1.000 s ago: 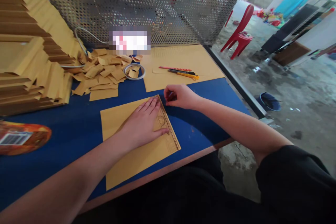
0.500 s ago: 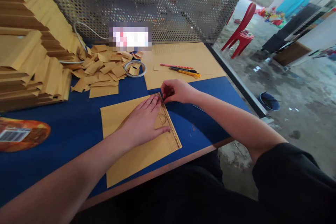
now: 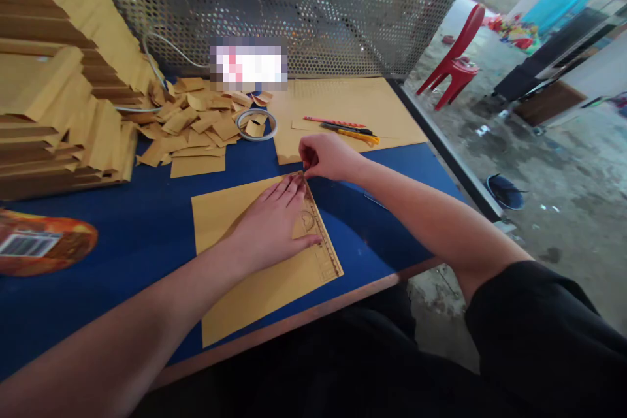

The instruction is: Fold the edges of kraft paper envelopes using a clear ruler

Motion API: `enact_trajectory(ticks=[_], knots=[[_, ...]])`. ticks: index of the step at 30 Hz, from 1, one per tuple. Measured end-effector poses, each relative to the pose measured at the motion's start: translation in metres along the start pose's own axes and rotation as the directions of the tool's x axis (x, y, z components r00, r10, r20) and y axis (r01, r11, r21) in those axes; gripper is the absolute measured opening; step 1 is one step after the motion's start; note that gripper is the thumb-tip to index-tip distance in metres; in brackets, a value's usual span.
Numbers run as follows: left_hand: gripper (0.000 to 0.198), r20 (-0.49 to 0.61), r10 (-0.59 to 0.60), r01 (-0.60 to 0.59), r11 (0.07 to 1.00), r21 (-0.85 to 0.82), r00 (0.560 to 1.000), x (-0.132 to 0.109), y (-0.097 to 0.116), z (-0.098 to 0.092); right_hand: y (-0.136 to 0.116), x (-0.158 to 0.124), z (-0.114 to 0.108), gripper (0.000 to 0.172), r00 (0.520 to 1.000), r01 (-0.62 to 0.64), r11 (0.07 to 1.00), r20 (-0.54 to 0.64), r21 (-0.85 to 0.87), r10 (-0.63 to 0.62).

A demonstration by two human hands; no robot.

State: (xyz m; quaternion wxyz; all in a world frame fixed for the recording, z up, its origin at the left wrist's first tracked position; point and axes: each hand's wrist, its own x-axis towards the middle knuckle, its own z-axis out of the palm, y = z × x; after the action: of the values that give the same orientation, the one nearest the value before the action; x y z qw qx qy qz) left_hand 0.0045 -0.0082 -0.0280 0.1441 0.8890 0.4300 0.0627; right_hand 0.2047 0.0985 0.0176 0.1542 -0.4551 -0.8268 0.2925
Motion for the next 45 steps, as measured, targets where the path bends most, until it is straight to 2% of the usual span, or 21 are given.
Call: enact_trajectory(ticks=[6, 10, 15, 18, 22, 26, 36, 45], knots=[[0.114, 0.03, -0.022, 0.022, 1.0, 0.021, 0.999, 0.0, 0.004, -0.004, -0.002, 0.023, -0.005, 0.041, 0.999, -0.04, 0.993, -0.023, -0.111, 0.038], [0.115, 0.035, -0.025, 0.024, 0.999, 0.025, 0.999, 0.0, 0.004, -0.005, -0.005, 0.024, -0.003, 0.039, 0.997, -0.032, 0.993, -0.072, -0.114, 0.023], [0.117, 0.031, -0.014, 0.012, 0.999, 0.046, 0.999, 0.0, 0.002, -0.003, -0.001, 0.001, 0.0, 0.024, 0.996, 0.036, 0.999, -0.077, -0.04, -0.039], [0.117, 0.021, -0.016, 0.015, 0.999, 0.036, 1.0, 0.001, 0.001, -0.002, 0.005, -0.018, 0.005, 0.012, 0.993, 0.081, 0.994, -0.084, -0.078, -0.087], [0.114, -0.004, -0.009, 0.009, 1.0, 0.027, 1.0, 0.001, -0.001, 0.0, 0.014, -0.035, 0.015, 0.007, 0.981, 0.169, 0.979, -0.08, -0.115, -0.178], [0.113, 0.017, -0.003, 0.003, 0.999, 0.05, 1.0, 0.001, 0.0, -0.002, 0.022, -0.041, 0.024, 0.012, 0.963, 0.24, 0.962, -0.097, -0.128, -0.253], [0.115, 0.043, -0.029, 0.026, 0.998, 0.053, 0.999, 0.002, 0.006, -0.007, 0.022, -0.052, 0.028, 0.018, 0.945, 0.299, 0.938, -0.083, -0.176, -0.317], [0.11, 0.053, -0.041, 0.039, 0.998, 0.046, 0.998, 0.001, 0.007, -0.008, 0.017, -0.072, 0.028, 0.023, 0.933, 0.351, 0.905, 0.002, -0.239, -0.361]])
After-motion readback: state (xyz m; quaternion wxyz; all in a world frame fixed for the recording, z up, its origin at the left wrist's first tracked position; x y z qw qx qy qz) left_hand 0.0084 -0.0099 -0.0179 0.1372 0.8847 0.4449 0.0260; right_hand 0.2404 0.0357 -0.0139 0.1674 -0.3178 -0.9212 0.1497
